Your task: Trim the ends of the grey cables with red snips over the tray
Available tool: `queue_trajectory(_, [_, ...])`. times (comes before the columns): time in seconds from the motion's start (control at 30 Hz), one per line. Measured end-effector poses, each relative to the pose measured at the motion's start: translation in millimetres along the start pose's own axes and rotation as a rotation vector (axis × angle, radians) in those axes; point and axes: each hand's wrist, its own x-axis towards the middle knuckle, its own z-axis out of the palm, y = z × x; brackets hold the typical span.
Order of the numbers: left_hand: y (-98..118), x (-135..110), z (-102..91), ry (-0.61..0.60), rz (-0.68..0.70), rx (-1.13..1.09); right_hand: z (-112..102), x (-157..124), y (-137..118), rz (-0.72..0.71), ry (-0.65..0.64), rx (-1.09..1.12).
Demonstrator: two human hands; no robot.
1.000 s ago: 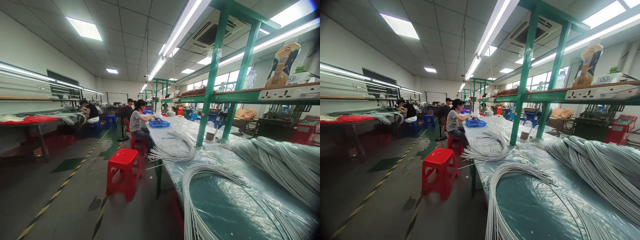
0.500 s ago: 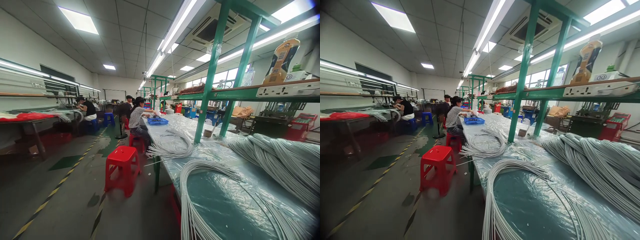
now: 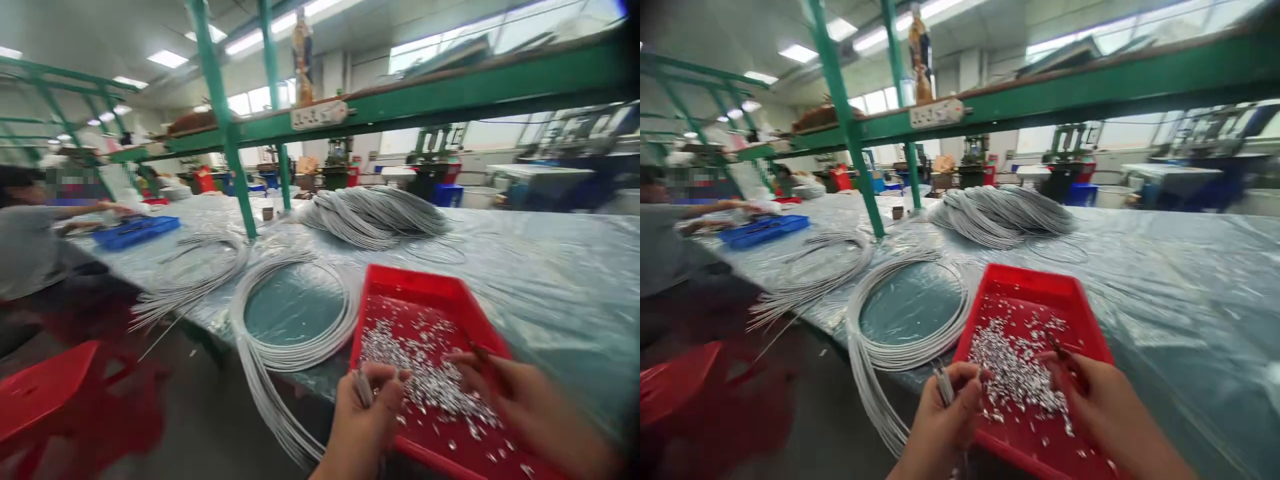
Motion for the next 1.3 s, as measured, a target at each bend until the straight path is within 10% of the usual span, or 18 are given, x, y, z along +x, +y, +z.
queue_trajectory(0.5, [9.5, -21.6, 15.1, 0.002, -0.039, -0.044, -13.3, -8.3, -0.5, 0.103, -0.126, 0.066])
queue_trajectory(0.83, [-6.3, -26.5, 5.3, -0.11, -0.035, 0.054, -10.3, -111.4, 20.2, 0.087, -0.389, 0.033])
queue_trajectory(1.3, [-7.1, -24.7, 4.6, -0.185, -0.004, 0.145, -34.2, -85.0, -38.3, 0.12, -0.444, 0.075])
